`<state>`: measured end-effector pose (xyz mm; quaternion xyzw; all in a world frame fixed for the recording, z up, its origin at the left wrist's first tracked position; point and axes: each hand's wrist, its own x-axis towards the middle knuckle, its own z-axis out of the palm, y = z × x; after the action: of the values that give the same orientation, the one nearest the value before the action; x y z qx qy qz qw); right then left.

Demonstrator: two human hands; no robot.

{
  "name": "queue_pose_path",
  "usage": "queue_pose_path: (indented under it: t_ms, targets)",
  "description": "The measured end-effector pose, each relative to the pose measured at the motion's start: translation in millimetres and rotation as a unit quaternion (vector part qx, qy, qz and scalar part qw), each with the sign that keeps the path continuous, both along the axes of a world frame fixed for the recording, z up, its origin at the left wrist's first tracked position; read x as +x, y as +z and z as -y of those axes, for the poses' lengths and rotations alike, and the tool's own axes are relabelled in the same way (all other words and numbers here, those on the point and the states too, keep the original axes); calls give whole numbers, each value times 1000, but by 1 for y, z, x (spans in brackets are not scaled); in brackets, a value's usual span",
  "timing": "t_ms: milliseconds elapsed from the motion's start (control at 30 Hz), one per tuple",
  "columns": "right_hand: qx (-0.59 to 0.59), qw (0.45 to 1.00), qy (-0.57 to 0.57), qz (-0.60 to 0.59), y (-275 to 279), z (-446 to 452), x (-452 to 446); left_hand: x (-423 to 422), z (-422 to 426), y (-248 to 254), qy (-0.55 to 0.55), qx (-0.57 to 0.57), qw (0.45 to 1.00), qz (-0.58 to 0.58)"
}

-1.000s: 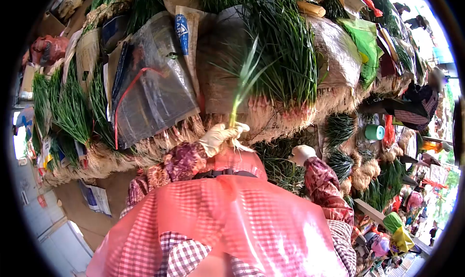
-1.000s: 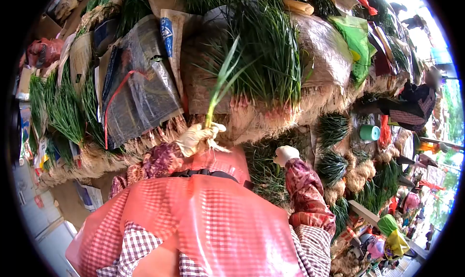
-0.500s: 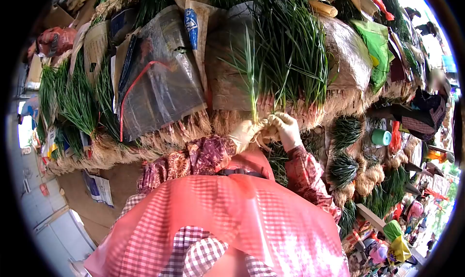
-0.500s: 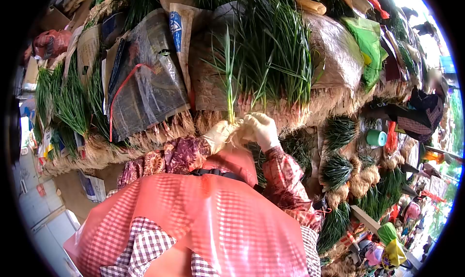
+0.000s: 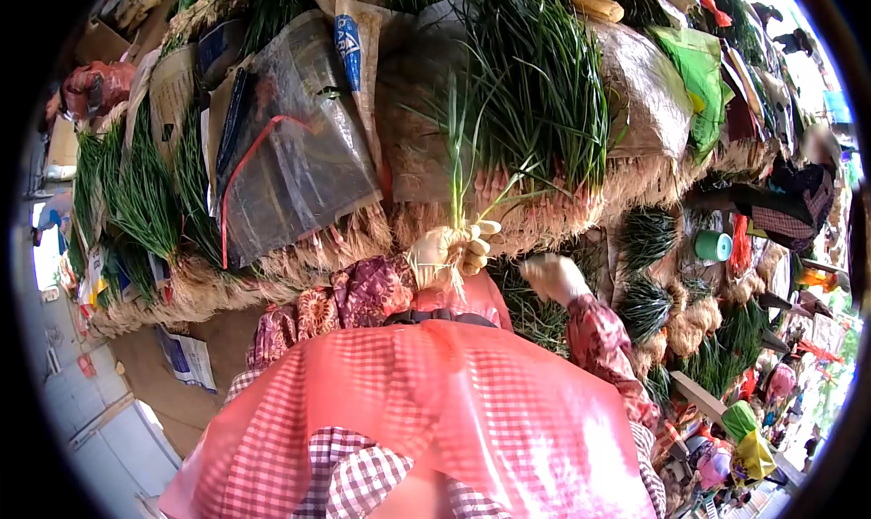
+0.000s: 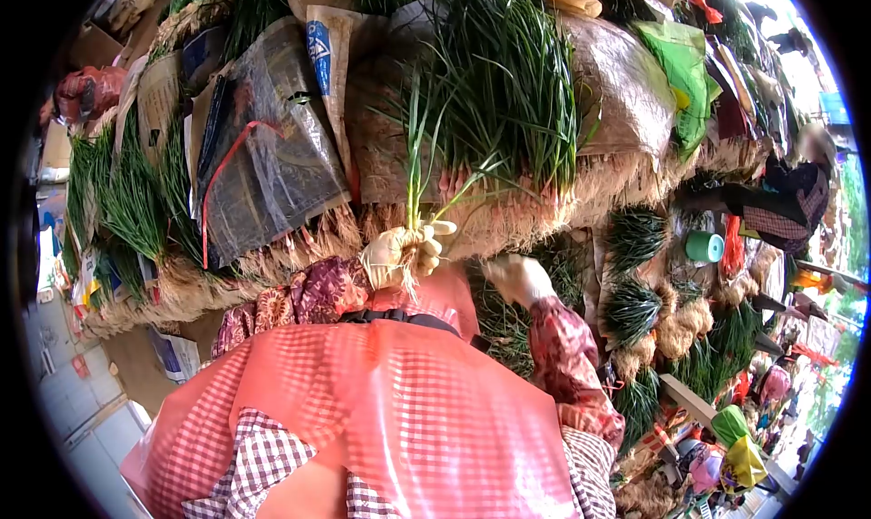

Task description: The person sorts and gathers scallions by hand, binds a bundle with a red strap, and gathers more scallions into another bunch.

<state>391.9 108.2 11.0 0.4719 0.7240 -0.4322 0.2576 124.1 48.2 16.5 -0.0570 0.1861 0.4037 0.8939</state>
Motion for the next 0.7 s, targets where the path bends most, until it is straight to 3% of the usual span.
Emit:
queue_pose_path:
  t_ms: [33,67,133,200,233,267,333,400,433,467,500,533,567,600,667,700]
  targets:
    - [-86,951,-237,-180,9,-1,-16,0,0,0,-4,-4,1000,7]
    - [-160,808,-449,-345,16,-7,-40,1,-2,0,-8,-4,1000,12]
    - [-160,717,-504,-454,23,-17,-87,2,1,12,-7,10,999,-39]
    - [-121,744,-489,-439,8,-18,-101,2,2,17,-1,22,997,-80]
    - [-37,846,-398,-352,6,-22,-93,-5,3,15,2,29,999,-27]
    - [23,838,-358,-411,5,-15,-86,-10,4,16,-2,-7,1000,-10]
    - [-1,827,-444,-346,25,-7,-64,-25,12,14,-31,39,999,-3]
    - [-72,870,-419,-251,9,-6,-7,-53,23,5,-39,99,993,48]
    - [-87,959,-250,-104,18,-3,3,-64,26,22,-18,56,998,4]
    - [-98,992,-67,50,27,0,10,-75,26,31,-26,76,996,-33]
    - [28,986,120,112,26,5,17,-76,25,43,-3,47,997,-56]
    - [61,958,158,233,9,-6,15,-75,23,50,21,21,996,-79]
    - [257,962,40,82,-17,-20,32,-72,16,46,37,29,997,-67]
    - [432,895,-78,-76,-34,-35,48,-64,11,37,64,69,995,-15]
    - [521,841,-119,-88,-23,-85,18,-45,-5,18,56,107,992,-44]
    - [537,837,-102,6,-42,-104,7,-32,-10,24,36,67,995,-67]
